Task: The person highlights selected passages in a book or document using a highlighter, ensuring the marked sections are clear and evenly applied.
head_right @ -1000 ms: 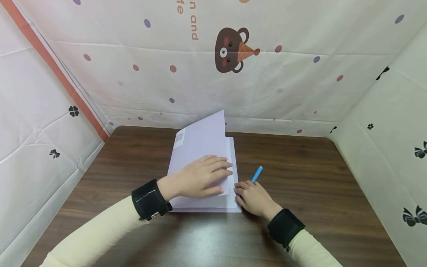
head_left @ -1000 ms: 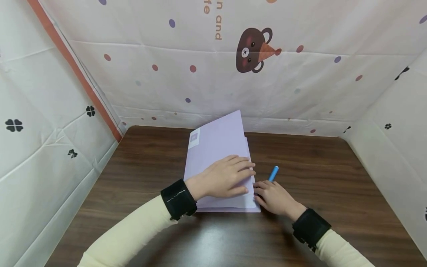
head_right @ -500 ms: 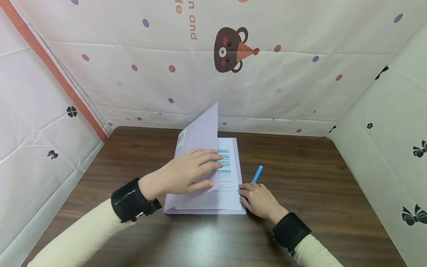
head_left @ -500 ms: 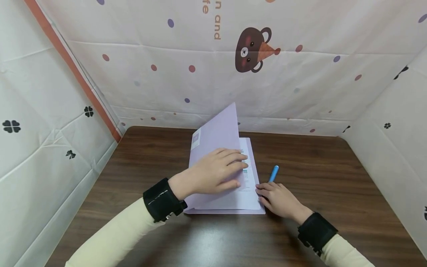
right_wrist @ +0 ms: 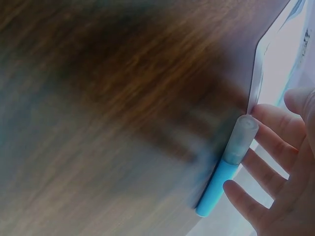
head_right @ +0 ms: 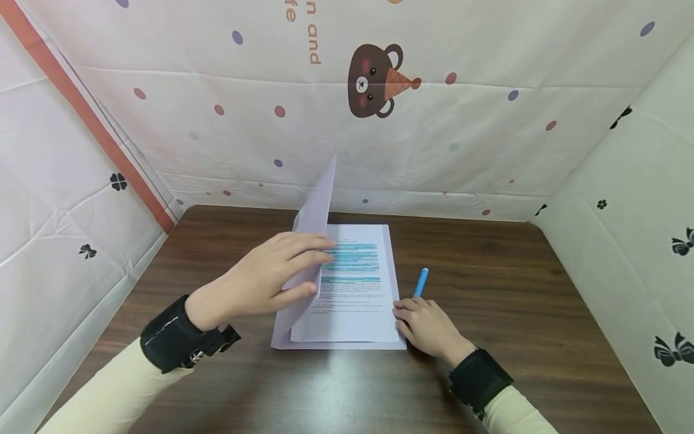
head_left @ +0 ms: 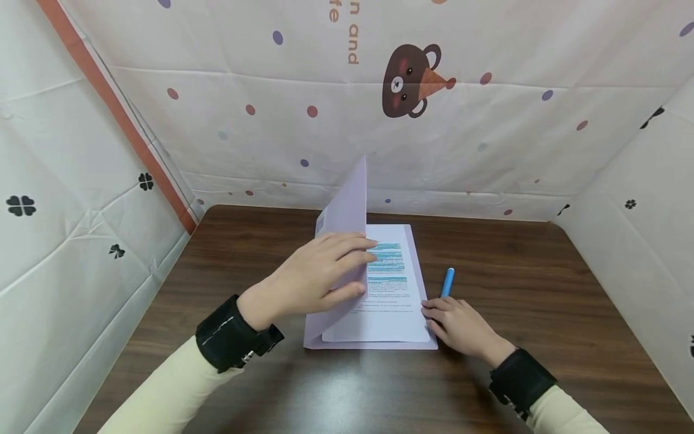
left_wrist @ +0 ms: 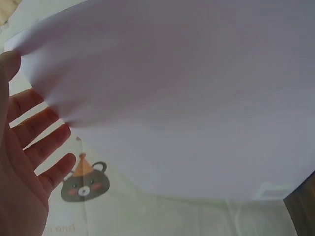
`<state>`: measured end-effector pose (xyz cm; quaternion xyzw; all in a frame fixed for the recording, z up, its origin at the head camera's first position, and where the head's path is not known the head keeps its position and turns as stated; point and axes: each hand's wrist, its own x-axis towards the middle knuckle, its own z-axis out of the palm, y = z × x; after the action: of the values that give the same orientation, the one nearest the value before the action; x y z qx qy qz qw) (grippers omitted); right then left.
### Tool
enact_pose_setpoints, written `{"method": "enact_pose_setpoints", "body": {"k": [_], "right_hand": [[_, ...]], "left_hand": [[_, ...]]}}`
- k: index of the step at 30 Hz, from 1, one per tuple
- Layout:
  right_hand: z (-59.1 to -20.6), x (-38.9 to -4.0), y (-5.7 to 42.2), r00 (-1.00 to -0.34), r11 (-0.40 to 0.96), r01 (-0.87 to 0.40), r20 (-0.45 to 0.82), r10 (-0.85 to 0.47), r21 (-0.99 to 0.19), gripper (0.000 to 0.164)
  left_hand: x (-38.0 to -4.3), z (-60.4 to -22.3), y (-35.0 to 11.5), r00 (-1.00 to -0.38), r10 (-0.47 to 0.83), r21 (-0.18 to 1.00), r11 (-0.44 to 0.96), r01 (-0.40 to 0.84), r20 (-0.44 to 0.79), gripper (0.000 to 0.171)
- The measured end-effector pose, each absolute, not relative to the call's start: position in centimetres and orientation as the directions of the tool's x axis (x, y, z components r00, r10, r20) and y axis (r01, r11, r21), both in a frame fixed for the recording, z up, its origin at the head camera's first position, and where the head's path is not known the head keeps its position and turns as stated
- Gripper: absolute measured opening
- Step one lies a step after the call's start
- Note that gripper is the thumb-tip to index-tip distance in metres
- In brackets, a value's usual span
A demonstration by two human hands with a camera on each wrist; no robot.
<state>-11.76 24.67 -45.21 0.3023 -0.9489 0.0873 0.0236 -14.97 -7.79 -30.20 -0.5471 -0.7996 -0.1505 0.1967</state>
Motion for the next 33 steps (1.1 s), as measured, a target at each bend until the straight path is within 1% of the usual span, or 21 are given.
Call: {"method": "enact_pose_setpoints", "body": {"k": [8,15,21,25,33], "right_hand": [[-45.4,-11.6,25.1,-0.824,0.808,-0.567,0.120,-0.554,-0.159,0.030],[-45.3,-11.5,25.4,-0.842,0.826,-0.540,0.105,-0.529,-0.163,0.030],[-45.4,-11.4,25.8,-0.848,0.835,-0.529,0.102,-0.520,-0.150,0.029],[-45.4,-11.4,26.2,-0.851,0.839,-0.526,0.109,-0.515,-0.140,0.028],[-45.3,-11.2,26.8,-0.864,0.854,-0.503,0.098,-0.494,-0.130,0.029]], "left_hand": [[-14.5,-29.7,-10.1,-0.374,0.768,0.066,0.400,0.914,0.520,0.043],[-14.0,-29.4,-12.3,-0.439,0.712,0.129,0.446,0.886,0.548,0.039],[-13.5,-29.4,-14.1,-0.465,0.660,0.162,0.467,0.869,0.590,0.037],[-13.2,-29.8,-15.0,-0.480,0.615,0.207,0.461,0.863,0.626,0.038],[-12.5,-30.5,-16.8,-0.537,0.524,0.306,0.465,0.831,0.661,0.038]]}}
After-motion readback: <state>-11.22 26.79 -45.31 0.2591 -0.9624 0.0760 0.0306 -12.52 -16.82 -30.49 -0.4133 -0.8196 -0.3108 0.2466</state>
